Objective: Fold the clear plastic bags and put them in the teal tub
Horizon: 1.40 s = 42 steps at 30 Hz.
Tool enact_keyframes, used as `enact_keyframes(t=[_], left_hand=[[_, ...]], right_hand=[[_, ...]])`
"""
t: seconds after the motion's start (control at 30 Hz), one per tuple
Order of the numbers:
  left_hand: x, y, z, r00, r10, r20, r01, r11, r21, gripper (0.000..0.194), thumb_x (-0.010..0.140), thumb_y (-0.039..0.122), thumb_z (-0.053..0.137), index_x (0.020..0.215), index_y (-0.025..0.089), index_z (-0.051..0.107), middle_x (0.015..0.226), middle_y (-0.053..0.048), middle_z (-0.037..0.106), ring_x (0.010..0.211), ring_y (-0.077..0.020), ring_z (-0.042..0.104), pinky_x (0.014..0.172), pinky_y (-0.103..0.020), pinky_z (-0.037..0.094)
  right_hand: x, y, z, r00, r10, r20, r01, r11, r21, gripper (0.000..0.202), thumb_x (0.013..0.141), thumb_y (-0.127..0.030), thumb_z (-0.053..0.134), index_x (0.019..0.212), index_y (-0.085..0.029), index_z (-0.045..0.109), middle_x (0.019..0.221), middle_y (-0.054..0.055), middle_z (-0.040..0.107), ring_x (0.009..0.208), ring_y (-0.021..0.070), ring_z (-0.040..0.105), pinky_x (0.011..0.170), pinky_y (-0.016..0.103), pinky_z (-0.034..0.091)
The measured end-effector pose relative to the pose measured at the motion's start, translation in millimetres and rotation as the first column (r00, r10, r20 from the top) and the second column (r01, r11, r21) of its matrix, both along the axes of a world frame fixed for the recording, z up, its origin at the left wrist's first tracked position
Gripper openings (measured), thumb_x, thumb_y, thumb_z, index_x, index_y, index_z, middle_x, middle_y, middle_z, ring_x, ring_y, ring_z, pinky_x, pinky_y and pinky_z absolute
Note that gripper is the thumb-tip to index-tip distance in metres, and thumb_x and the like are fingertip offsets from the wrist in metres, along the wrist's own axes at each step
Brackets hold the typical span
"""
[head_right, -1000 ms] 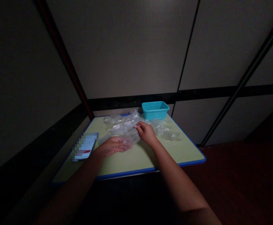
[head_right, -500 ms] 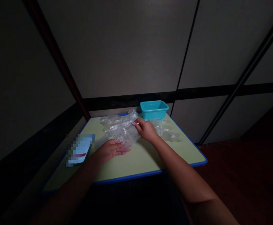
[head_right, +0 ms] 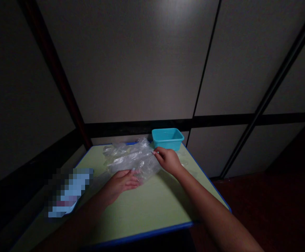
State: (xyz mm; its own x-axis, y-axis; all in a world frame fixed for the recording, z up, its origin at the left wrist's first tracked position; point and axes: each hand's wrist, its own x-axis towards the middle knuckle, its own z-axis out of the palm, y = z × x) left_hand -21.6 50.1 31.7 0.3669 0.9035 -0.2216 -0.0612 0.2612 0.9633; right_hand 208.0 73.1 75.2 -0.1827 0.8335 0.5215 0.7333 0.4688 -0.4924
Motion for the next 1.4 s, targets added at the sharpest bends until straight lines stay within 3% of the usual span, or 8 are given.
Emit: enact_keyframes(t=[0.13, 0.27, 0.4, 0.53, 0.9, 1.17, 1.3, 1.4], left_hand=[[33.6, 39.7, 17.1, 0.984, 0.144, -0.101, -0.128, 0.980, 0.153, 0.033, 0.084, 0.047, 0.059, 0.092, 0.016, 0.063, 0.083, -0.006, 0.070, 0.064, -0.0152, 0.067, 0.060, -0.025, 0.050], [71.3, 99.9, 30.1, 0.947, 0.271, -0.175, -0.233, 0.950, 0.208, 0.028, 0.086, 0.045, 0.057, 0.089, 0.017, 0.058, 0.063, 0.003, 0.059, 0.040, -0.0096, 0.052, 0.045, -0.021, 0.040], [102.7, 150.5, 32.1, 0.921, 0.326, -0.213, -0.281, 0.935, 0.217, 0.028, 0.088, 0.045, 0.056, 0.088, 0.018, 0.054, 0.050, 0.008, 0.047, 0.033, -0.0095, 0.043, 0.041, -0.021, 0.034], [120.8, 177.3, 27.3, 0.931, 0.310, -0.194, -0.276, 0.943, 0.185, 0.030, 0.084, 0.046, 0.061, 0.078, 0.018, 0.051, 0.045, 0.009, 0.044, 0.032, -0.0093, 0.044, 0.041, -0.021, 0.034], [116.7, 180.2, 14.0, 0.995, 0.090, 0.042, -0.093, 0.991, 0.096, 0.037, 0.078, 0.039, 0.070, 0.065, 0.019, 0.042, 0.045, 0.005, 0.050, 0.036, -0.0083, 0.052, 0.042, -0.018, 0.042], [116.3, 168.1, 3.5, 0.986, 0.027, 0.166, -0.047, 0.991, 0.122, 0.038, 0.071, 0.036, 0.076, 0.070, 0.020, 0.041, 0.052, 0.008, 0.052, 0.044, -0.0092, 0.057, 0.052, -0.024, 0.053], [115.5, 161.7, 0.4, 0.981, -0.013, 0.194, -0.014, 0.990, 0.138, 0.040, 0.065, 0.036, 0.079, 0.073, 0.020, 0.043, 0.059, 0.007, 0.055, 0.050, -0.0099, 0.058, 0.053, -0.025, 0.054], [114.4, 159.6, -0.3, 0.979, -0.036, 0.202, 0.007, 0.990, 0.142, 0.042, 0.062, 0.037, 0.080, 0.073, 0.020, 0.043, 0.061, 0.007, 0.056, 0.052, -0.0100, 0.058, 0.054, -0.026, 0.055]], right_hand=[[36.5, 12.2, 11.1, 0.988, -0.119, -0.101, 0.127, 0.989, 0.076, 0.033, 0.087, -0.048, 0.047, 0.076, -0.021, 0.064, 0.054, 0.000, 0.056, 0.048, 0.0138, 0.048, 0.049, 0.024, 0.031], [71.8, 21.2, 13.1, 0.949, -0.207, -0.239, 0.232, 0.969, 0.081, 0.037, 0.085, -0.053, 0.049, 0.074, -0.021, 0.062, 0.053, -0.001, 0.054, 0.046, 0.0138, 0.045, 0.046, 0.025, 0.031], [98.0, 27.4, 11.0, 0.928, -0.196, -0.318, 0.231, 0.970, 0.077, 0.036, 0.084, -0.053, 0.051, 0.075, -0.020, 0.062, 0.061, 0.002, 0.061, 0.054, 0.0155, 0.052, 0.049, 0.025, 0.036], [116.2, 29.4, 11.7, 0.902, -0.214, -0.374, 0.256, 0.965, 0.064, 0.035, 0.083, -0.053, 0.053, 0.075, -0.019, 0.061, 0.063, 0.003, 0.061, 0.057, 0.0166, 0.054, 0.050, 0.025, 0.038], [126.8, 37.9, -4.2, 0.787, -0.224, -0.574, 0.263, 0.965, -0.015, 0.040, 0.076, -0.059, 0.059, 0.072, -0.018, 0.059, 0.057, 0.000, 0.055, 0.050, 0.0136, 0.048, 0.044, 0.023, 0.034], [124.2, 63.4, 27.2, 0.741, -0.260, -0.619, 0.363, 0.931, 0.045, 0.045, 0.073, -0.063, 0.056, 0.074, -0.018, 0.056, 0.055, -0.002, 0.054, 0.043, 0.0108, 0.043, 0.042, 0.021, 0.031], [118.3, 85.6, 35.8, 0.832, -0.435, -0.344, 0.503, 0.853, 0.138, 0.035, 0.084, -0.050, 0.047, 0.080, -0.019, 0.061, 0.062, 0.001, 0.060, 0.053, 0.0132, 0.050, 0.049, 0.022, 0.030], [106.7, 95.1, 35.3, 0.818, -0.574, -0.035, 0.573, 0.810, 0.126, 0.030, 0.089, -0.043, 0.045, 0.090, -0.021, 0.065, 0.067, 0.003, 0.064, 0.057, 0.0145, 0.053, 0.051, 0.023, 0.027]])
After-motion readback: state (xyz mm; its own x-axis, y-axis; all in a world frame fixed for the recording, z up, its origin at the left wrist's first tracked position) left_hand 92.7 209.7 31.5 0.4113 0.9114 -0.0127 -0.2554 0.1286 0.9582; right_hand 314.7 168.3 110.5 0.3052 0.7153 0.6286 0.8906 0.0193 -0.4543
